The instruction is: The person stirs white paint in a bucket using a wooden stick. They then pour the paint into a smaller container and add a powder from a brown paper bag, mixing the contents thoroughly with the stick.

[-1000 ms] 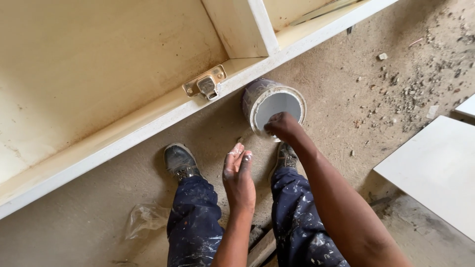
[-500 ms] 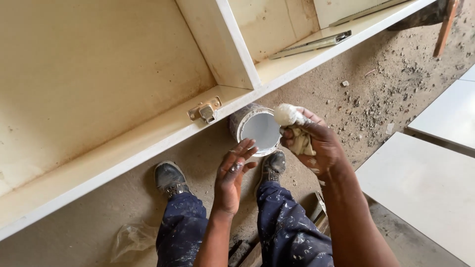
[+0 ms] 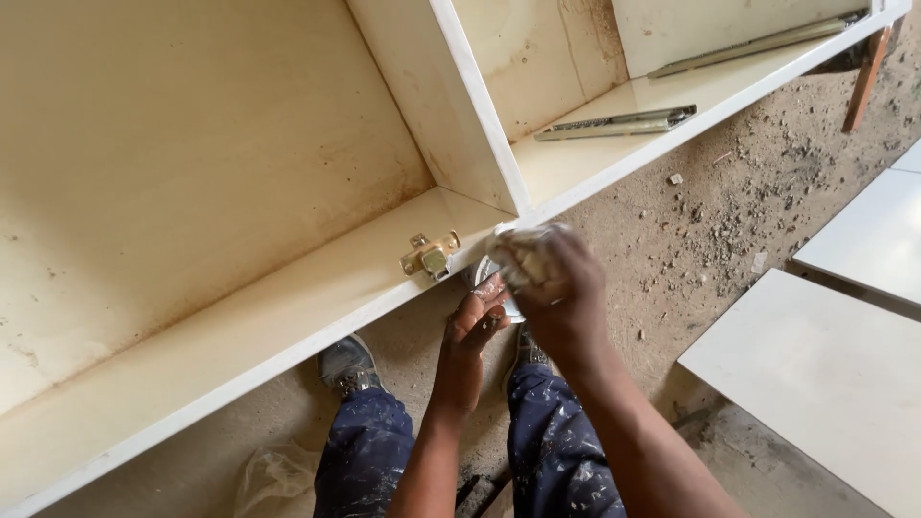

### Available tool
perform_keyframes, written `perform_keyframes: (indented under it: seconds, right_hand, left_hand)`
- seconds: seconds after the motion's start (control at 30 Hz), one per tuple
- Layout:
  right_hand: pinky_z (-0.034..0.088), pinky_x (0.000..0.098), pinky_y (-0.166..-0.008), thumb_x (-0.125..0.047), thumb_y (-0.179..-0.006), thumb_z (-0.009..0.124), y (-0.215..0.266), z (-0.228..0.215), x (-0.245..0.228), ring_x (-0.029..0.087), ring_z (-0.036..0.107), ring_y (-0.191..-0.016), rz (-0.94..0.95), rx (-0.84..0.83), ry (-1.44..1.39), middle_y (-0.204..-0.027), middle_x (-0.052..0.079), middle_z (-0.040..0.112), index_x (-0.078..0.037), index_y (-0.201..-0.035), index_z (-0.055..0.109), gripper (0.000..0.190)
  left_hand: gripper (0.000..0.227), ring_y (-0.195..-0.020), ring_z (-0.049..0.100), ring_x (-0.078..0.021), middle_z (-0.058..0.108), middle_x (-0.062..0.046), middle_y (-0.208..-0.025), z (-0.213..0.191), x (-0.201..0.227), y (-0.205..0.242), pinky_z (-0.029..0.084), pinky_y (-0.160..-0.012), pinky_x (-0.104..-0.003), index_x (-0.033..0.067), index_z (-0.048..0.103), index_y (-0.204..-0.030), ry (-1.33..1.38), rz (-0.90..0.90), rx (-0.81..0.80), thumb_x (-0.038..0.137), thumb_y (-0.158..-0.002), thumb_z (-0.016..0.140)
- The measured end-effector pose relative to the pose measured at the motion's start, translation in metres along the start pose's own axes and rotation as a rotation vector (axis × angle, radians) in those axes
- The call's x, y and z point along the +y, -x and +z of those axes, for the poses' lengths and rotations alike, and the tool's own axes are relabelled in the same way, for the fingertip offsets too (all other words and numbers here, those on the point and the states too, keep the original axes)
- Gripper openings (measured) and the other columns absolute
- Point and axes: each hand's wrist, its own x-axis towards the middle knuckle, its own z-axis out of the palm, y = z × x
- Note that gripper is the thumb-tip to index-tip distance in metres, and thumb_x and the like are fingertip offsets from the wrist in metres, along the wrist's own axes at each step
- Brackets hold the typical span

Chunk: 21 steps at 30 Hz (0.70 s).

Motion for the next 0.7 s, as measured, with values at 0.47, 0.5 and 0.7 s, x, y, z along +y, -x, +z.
perform_keyframes:
  seconds: [0.47, 0.5, 0.7]
  right_hand:
    - [0.054, 0.0396, -0.065, -0.003, -0.084, 0.073, -0.022, -0.013, 0.028, 0.029, 0.063, -0.075, -0.25, -0.002, -0.02, -0.08, 0.016, 0.061, 0.0, -0.092, 0.07, 0.009]
    - [0.053, 0.0348, -0.068, -0.001, -0.091, 0.068, -0.039, -0.033, 0.025, 0.022, 0.062, -0.075, -0.221, 0.019, -0.119, -0.079, 0.015, 0.059, 0.003, -0.09, 0.067, 0.005]
    - [0.055, 0.0297, -0.057, -0.01, -0.101, 0.079, -0.132, -0.156, 0.097, 0.014, 0.066, -0.075, 0.116, 0.253, 0.424, -0.092, 0.01, 0.076, -0.001, -0.101, 0.074, 0.01]
  left_hand:
    - [0.057, -0.134, 0.06, -0.0264, 0.064, -0.013, -0.144, 0.016, 0.033, -0.016, 0.052, -0.104, -0.041, 0.0098, 0.061, -0.142, -0.084, -0.288, 0.135, 0.039, -0.094, 0.059]
    - [0.058, -0.135, 0.06, -0.0263, 0.063, -0.013, -0.146, 0.015, 0.028, -0.018, 0.052, -0.103, -0.038, 0.0058, 0.058, -0.145, -0.056, -0.28, 0.128, 0.034, -0.094, 0.059]
    - [0.057, -0.126, 0.064, -0.0136, 0.07, -0.004, -0.143, 0.029, 0.032, -0.022, 0.048, -0.097, -0.029, 0.0124, 0.065, -0.14, -0.016, -0.368, 0.156, 0.032, -0.087, 0.058]
